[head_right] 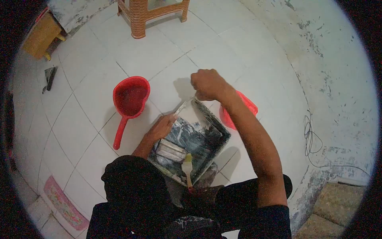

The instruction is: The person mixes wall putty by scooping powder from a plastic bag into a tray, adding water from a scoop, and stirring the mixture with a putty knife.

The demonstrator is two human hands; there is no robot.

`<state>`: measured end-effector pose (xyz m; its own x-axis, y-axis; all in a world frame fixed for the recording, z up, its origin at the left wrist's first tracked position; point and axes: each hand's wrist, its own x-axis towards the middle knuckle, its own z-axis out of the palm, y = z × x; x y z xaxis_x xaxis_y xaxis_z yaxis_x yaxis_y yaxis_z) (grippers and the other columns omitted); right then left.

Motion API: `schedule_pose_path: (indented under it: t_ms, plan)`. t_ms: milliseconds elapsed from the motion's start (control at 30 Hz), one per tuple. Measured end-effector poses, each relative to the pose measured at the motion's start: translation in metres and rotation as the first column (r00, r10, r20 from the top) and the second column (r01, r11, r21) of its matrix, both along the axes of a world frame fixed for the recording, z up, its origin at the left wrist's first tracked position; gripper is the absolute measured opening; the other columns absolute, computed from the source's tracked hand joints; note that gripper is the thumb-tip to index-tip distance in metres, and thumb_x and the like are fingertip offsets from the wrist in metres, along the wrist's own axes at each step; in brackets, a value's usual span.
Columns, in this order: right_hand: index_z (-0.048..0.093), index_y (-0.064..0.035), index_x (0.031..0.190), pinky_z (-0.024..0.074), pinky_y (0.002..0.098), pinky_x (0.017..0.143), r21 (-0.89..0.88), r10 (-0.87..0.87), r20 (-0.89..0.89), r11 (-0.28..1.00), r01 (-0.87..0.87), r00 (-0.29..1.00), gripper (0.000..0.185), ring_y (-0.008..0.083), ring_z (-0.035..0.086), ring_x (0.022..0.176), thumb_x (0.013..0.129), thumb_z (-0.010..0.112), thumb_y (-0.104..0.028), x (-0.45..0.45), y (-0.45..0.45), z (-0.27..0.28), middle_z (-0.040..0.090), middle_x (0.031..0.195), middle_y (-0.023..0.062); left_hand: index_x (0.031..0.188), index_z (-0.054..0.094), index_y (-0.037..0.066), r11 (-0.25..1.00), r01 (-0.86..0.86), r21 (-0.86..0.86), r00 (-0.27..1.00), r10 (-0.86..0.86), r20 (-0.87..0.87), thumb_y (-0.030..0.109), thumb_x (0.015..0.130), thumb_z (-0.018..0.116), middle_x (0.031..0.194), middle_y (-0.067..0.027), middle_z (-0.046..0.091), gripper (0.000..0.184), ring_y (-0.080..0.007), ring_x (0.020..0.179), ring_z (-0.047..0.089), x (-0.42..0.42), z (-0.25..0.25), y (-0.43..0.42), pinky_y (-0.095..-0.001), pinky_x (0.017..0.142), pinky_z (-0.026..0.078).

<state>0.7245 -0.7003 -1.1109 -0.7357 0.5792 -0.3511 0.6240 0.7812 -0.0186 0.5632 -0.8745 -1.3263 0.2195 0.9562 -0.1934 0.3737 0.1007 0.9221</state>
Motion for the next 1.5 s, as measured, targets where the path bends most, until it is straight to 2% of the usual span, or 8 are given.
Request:
schedule_pose_path:
  t_ms: [133, 400, 533, 600, 800, 1133, 1400, 1500]
  plan:
    - [0.068, -0.0106, 0.090, 0.0521, 0.0473, 0.070, -0.071, -0.081, 0.020, 0.994, 0.082, 0.996, 0.019, 0.0336, 0.068, 0.080, 0.075, 0.074, -0.021, 0.033, -0.018, 0.031, 0.069, 0.074, 0.0124, 0.114, 0.059, -0.005, 1.000, -0.016, 0.012, 0.999, 0.016, 0.029, 0.031, 0.105, 0.043, 0.103, -0.0326, 0.062, 0.040, -0.0467, 0.102, 0.061, 0.000, 0.011, 0.000, -0.0496, 0.086, 0.047]
    - [0.068, -0.0165, 0.110, 0.0495, 0.0431, 0.080, -0.111, 0.076, -0.172, 0.989, -0.096, 0.982, 0.024, 0.0288, 0.066, 0.091, 0.088, 0.059, -0.014, 0.097, -0.005, -0.077, 0.070, 0.093, 0.0055, 0.116, 0.059, -0.002, 0.998, 0.001, -0.067, 0.996, 0.005, 0.090, 0.030, 0.105, 0.044, 0.101, -0.0305, 0.064, 0.037, -0.0501, 0.102, 0.059, -0.001, 0.012, 0.002, -0.0507, 0.086, 0.048]
    - [0.067, -0.0134, 0.107, 0.0499, 0.0452, 0.086, -0.074, 0.241, -0.209, 0.963, -0.261, 0.948, 0.038, 0.0335, 0.067, 0.090, 0.072, 0.063, -0.001, 0.100, 0.015, -0.113, 0.070, 0.095, 0.0093, 0.116, 0.059, -0.002, 0.992, 0.024, -0.120, 0.999, -0.019, 0.038, 0.030, 0.105, 0.044, 0.102, -0.0298, 0.064, 0.037, -0.0492, 0.101, 0.059, -0.003, 0.012, 0.002, -0.0502, 0.085, 0.048]
    - [0.070, -0.0135, 0.106, 0.0517, 0.0447, 0.084, -0.087, 0.231, 0.021, 0.970, -0.228, 0.973, 0.036, 0.0334, 0.067, 0.091, 0.072, 0.065, -0.004, 0.102, 0.021, -0.121, 0.070, 0.095, 0.0119, 0.119, 0.059, -0.001, 0.999, -0.006, -0.032, 0.999, 0.008, 0.050, 0.030, 0.105, 0.044, 0.103, -0.0296, 0.064, 0.037, -0.0487, 0.101, 0.059, 0.000, 0.006, -0.001, -0.0491, 0.086, 0.048]
    - [0.075, -0.0159, 0.099, 0.0548, 0.0447, 0.081, -0.161, 0.169, 0.214, 0.978, -0.136, 0.962, 0.032, 0.0312, 0.068, 0.093, 0.071, 0.067, -0.004, 0.068, 0.023, -0.077, 0.070, 0.087, 0.0137, 0.125, 0.058, -0.001, 0.997, -0.006, 0.078, 0.999, 0.003, 0.041, 0.033, 0.105, 0.043, 0.111, -0.0285, 0.065, 0.042, -0.0461, 0.107, 0.060, -0.004, 0.020, -0.005, -0.0486, 0.091, 0.048]
    - [0.074, -0.0177, 0.109, 0.0543, 0.0451, 0.081, -0.103, 0.141, 0.100, 0.986, -0.131, 0.985, 0.040, 0.0327, 0.067, 0.092, 0.073, 0.065, -0.003, 0.100, 0.033, -0.042, 0.070, 0.088, 0.0135, 0.124, 0.057, -0.001, 0.996, 0.027, -0.087, 0.999, -0.025, 0.027, 0.031, 0.106, 0.041, 0.110, -0.0292, 0.065, 0.041, -0.0463, 0.109, 0.060, -0.005, 0.036, 0.001, -0.0490, 0.092, 0.047]
    - [0.068, 0.0057, 0.107, 0.0537, 0.0337, 0.076, -0.588, -0.328, -0.172, 0.791, 0.170, 0.929, 0.030, 0.0140, 0.064, 0.081, 0.082, 0.073, -0.010, 0.141, 0.024, 0.002, 0.073, 0.091, 0.0142, 0.128, 0.055, 0.000, 0.999, -0.008, 0.054, 1.000, 0.009, -0.015, 0.031, 0.106, 0.041, 0.112, -0.0298, 0.063, 0.040, -0.0497, 0.110, 0.056, 0.002, -0.001, -0.001, -0.0520, 0.092, 0.046]
    - [0.071, -0.0028, 0.097, 0.0538, 0.0427, 0.077, -0.364, -0.132, -0.201, 0.930, 0.051, 0.971, 0.039, 0.0352, 0.067, 0.082, 0.079, 0.074, -0.037, 0.135, 0.004, -0.043, 0.071, 0.092, 0.0184, 0.130, 0.054, 0.000, 0.995, 0.031, -0.091, 0.998, -0.026, 0.054, 0.030, 0.105, 0.043, 0.113, -0.0296, 0.063, 0.040, -0.0495, 0.110, 0.056, -0.002, 0.017, 0.003, -0.0523, 0.093, 0.046]
